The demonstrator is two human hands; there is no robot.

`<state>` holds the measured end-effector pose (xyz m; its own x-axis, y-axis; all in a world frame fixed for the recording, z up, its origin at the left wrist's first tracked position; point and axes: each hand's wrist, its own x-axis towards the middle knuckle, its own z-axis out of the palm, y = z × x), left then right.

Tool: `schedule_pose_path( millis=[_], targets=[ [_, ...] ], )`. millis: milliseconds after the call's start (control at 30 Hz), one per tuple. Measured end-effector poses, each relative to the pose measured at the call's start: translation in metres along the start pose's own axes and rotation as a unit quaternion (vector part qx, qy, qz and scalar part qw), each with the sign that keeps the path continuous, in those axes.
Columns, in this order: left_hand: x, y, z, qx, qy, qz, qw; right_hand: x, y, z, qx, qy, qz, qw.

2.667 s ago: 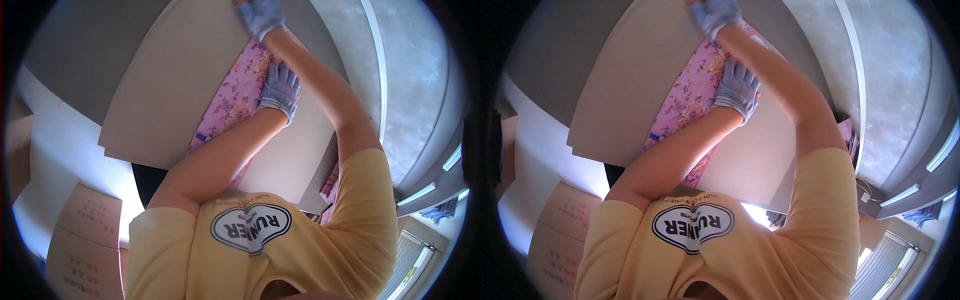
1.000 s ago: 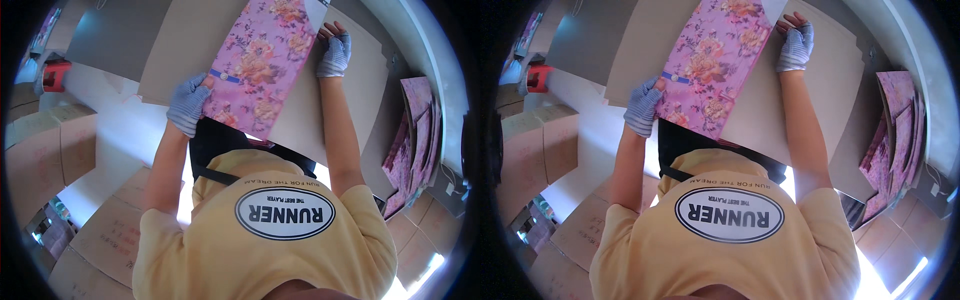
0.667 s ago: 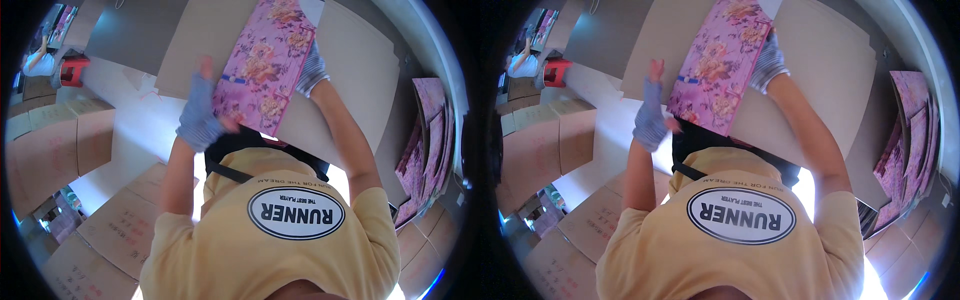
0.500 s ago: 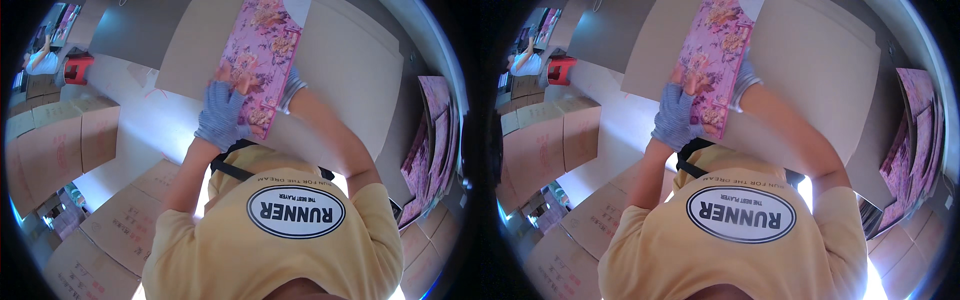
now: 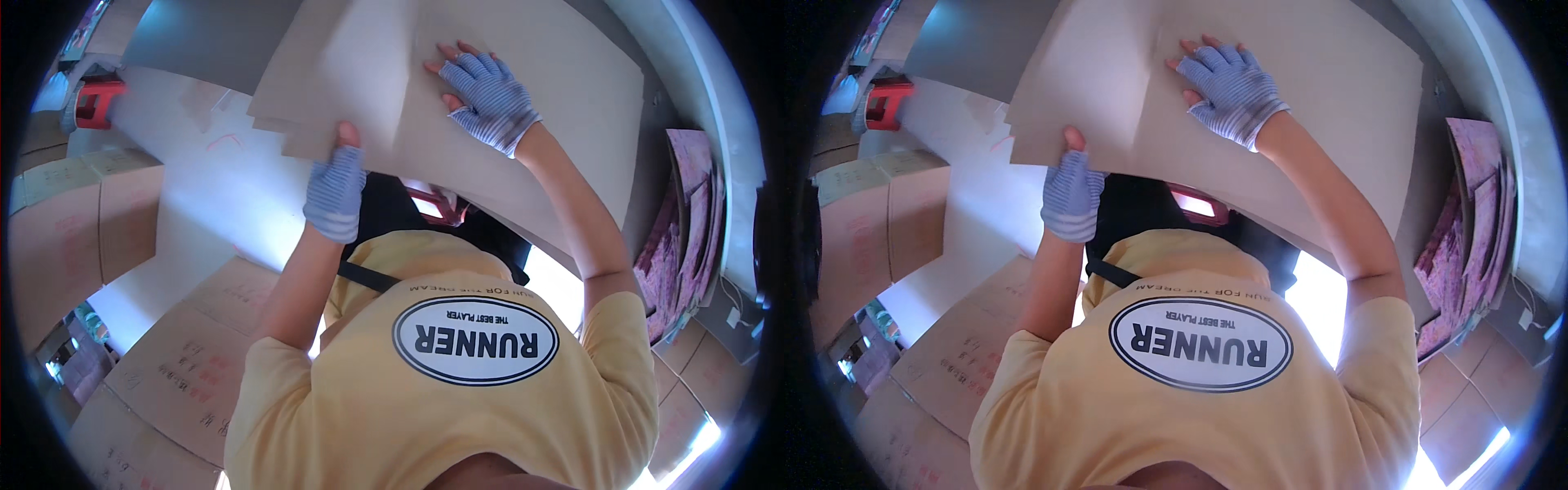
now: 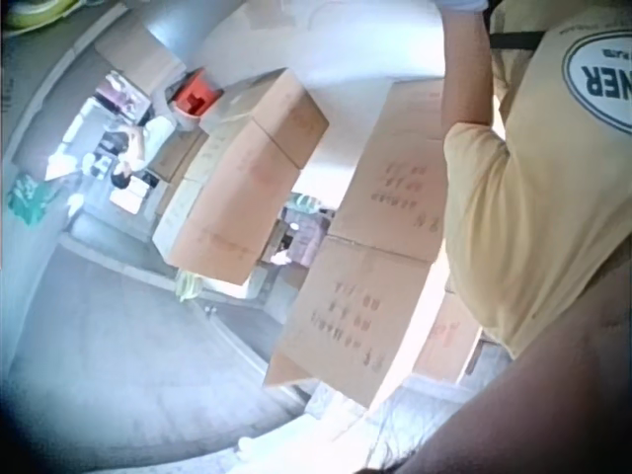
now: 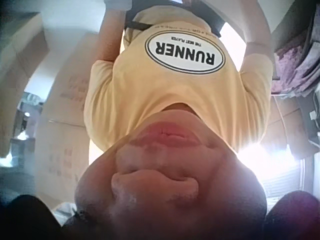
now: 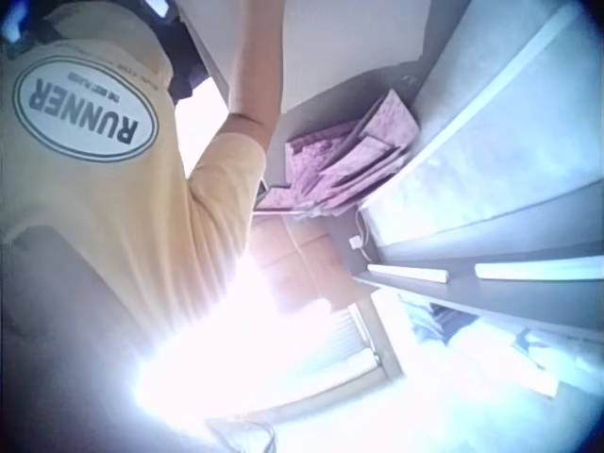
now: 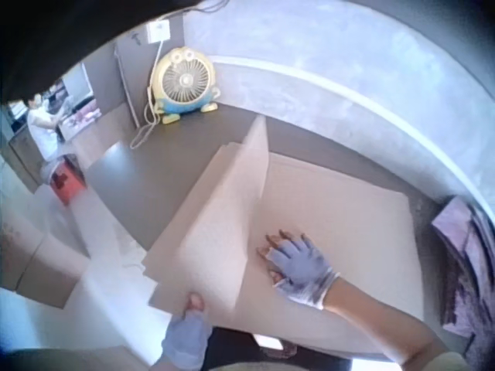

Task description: The person wraps rectangular cardboard boxes with pink floral-patterned paper. They place a box on the table, cover it with paper, fold the edges, and use a handheld device to seal the seams. The wrapped packages are stacked on the table.

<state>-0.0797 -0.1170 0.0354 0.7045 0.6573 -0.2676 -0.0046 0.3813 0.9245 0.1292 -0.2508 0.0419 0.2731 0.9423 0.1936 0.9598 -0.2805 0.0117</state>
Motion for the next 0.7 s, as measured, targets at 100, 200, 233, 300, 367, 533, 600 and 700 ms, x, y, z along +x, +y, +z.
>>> schedule_pose_path(
  millis=[100,200,233,300,367,533,600,700],
  targets=[
    [0.012,-0.009,-0.003,-0.333,0.032,-0.114,0.936,-0.002,-0.010,-0.006,0.071,0.005,0.010,0.997],
    [0.016,-0.007,-0.003,-0.266,0.059,-0.034,0.962,-0.001,-0.029,-0.002,0.080,0.031,0.004,0.996],
    [0.018,-0.006,-0.005,-0.258,0.060,-0.024,0.964,-0.001,-0.030,0.000,0.075,0.041,0.000,0.996],
    [0.025,-0.002,-0.014,-0.235,0.062,-0.002,0.970,-0.003,-0.029,0.003,0.062,0.046,-0.008,0.997],
    [0.032,-0.004,-0.022,-0.246,0.070,-0.005,0.967,-0.004,-0.029,0.003,0.046,0.040,-0.022,0.998],
    [0.032,0.000,-0.020,-0.110,0.058,0.045,0.991,-0.004,-0.031,0.003,0.001,0.025,-0.063,0.998],
    [0.025,0.003,-0.015,0.023,0.065,0.081,0.994,-0.002,-0.030,0.001,0.017,0.021,-0.058,0.998],
    [0.013,0.008,0.003,0.352,-0.077,0.231,0.904,0.000,-0.030,-0.005,0.020,0.000,-0.062,0.998]
  ],
)
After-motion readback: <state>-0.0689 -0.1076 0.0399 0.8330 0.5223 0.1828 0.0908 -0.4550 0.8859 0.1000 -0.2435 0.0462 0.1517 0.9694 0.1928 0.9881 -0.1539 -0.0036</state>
